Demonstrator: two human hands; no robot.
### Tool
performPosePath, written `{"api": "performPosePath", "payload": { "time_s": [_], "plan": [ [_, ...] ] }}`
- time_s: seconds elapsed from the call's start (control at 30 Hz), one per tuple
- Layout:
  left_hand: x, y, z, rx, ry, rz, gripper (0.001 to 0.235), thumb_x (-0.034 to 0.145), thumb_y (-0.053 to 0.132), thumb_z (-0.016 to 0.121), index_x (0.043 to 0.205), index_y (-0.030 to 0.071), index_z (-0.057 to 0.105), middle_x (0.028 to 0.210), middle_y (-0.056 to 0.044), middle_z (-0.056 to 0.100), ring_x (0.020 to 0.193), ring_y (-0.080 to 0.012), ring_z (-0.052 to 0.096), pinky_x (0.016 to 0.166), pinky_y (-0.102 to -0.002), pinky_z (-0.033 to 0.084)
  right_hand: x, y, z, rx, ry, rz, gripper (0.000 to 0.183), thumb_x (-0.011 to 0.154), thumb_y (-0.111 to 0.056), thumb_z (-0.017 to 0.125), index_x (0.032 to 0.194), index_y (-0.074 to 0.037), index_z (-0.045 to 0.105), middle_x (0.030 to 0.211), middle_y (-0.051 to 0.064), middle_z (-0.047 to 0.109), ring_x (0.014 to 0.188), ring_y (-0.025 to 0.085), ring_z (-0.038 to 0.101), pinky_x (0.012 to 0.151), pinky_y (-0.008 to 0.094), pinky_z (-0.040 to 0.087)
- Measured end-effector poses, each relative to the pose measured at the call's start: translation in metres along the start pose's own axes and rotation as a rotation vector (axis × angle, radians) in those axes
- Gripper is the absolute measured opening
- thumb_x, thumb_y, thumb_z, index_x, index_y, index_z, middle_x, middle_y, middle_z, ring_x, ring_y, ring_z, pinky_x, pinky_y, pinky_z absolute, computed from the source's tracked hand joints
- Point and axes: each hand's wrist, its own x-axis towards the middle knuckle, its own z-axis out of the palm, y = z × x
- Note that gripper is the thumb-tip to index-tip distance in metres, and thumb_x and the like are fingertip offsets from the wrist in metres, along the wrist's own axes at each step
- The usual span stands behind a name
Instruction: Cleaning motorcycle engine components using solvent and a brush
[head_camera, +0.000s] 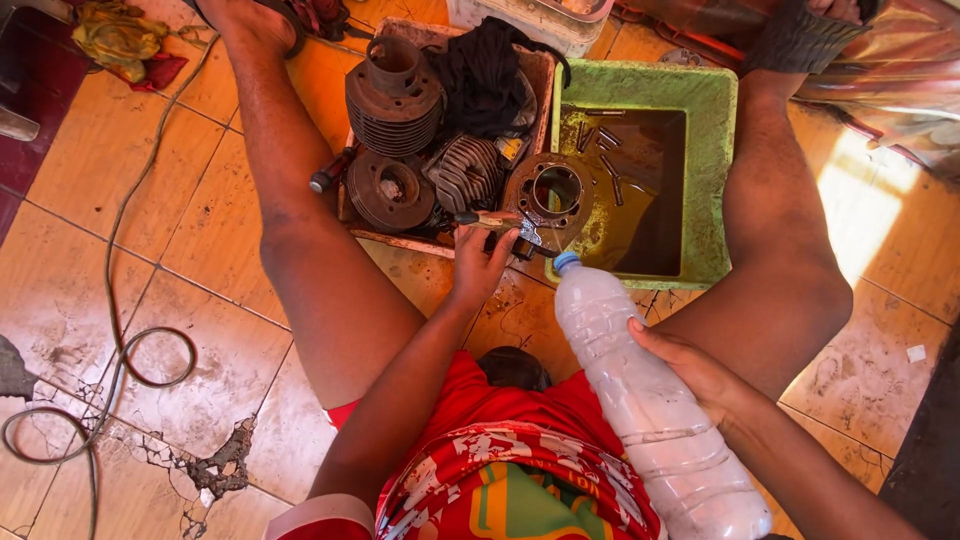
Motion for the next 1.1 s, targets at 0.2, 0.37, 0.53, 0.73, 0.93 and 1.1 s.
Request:
{"api": "performPosePath", "payload": {
  "time_s": [0.2, 0.37, 0.53, 0.73, 0.93, 1.1],
  "plan": [
    [0.003, 0.014, -0.002, -0.118, -0.020, -0.010, 0.015, 0.101, 0.011, 0.066, 0.115, 0.014, 0.069, 0.113, -0.005, 0.073, 0.115, -0.0284, 0.061, 0.107, -0.046, 0.036, -0.002, 0.003, 0.030, 0.040, -0.059, 0.012, 0.053, 0.095, -0.031, 0.067, 0.120, 0.016, 0.061, 0.098, 0.032, 0.068, 0.080, 0.040, 0.072, 0.070, 0.064, 0.059],
    [0.003, 0.023, -0.005, -0.245, 0.024, -0.056, 0.014, 0.100, 0.002, 0.065, 0.112, 0.006, 0.061, 0.112, -0.013, 0.072, 0.117, -0.0311, 0.065, 0.107, -0.047, 0.042, -0.042, -0.017, 0.085, 0.106, -0.048, 0.024, 0.050, 0.094, -0.034, 0.071, 0.116, 0.010, 0.067, 0.089, 0.025, 0.071, 0.076, 0.034, 0.073, 0.066, 0.055, 0.060],
    [0.000, 0.011, -0.001, -0.227, 0.028, -0.066, 0.012, 0.100, 0.011, 0.068, 0.112, 0.010, 0.068, 0.112, -0.008, 0.071, 0.118, -0.0291, 0.063, 0.109, -0.044, 0.041, -0.061, -0.020, 0.108, 0.175, -0.020, 0.054, 0.052, 0.091, -0.040, 0.071, 0.117, 0.006, 0.069, 0.091, 0.026, 0.072, 0.074, 0.035, 0.072, 0.067, 0.057, 0.060],
    [-0.004, -0.002, 0.004, -0.201, 0.051, -0.094, 0.019, 0.103, 0.014, 0.066, 0.121, 0.011, 0.070, 0.115, -0.011, 0.066, 0.120, -0.0292, 0.058, 0.111, -0.047, 0.038, -0.066, -0.025, 0.128, 0.235, -0.037, 0.039, 0.053, 0.093, -0.043, 0.068, 0.117, 0.005, 0.071, 0.098, 0.024, 0.074, 0.085, 0.033, 0.073, 0.077, 0.054, 0.060],
    [-0.002, 0.001, 0.007, -0.225, 0.046, -0.095, 0.022, 0.102, 0.013, 0.067, 0.123, 0.011, 0.068, 0.114, -0.011, 0.059, 0.122, -0.0313, 0.057, 0.111, -0.048, 0.037, -0.068, -0.026, 0.125, 0.253, -0.008, 0.030, 0.053, 0.092, -0.043, 0.069, 0.118, 0.003, 0.071, 0.100, 0.023, 0.074, 0.085, 0.035, 0.072, 0.080, 0.055, 0.059],
    [0.000, 0.002, 0.010, -0.245, 0.061, -0.047, 0.015, 0.104, 0.013, 0.063, 0.116, 0.010, 0.071, 0.109, -0.009, 0.062, 0.117, -0.0299, 0.060, 0.110, -0.047, 0.037, -0.072, -0.017, 0.105, 0.224, 0.097, 0.039, 0.054, 0.091, -0.041, 0.068, 0.124, 0.003, 0.069, 0.107, 0.023, 0.072, 0.094, 0.030, 0.069, 0.093, 0.054, 0.054]
  ]
}}
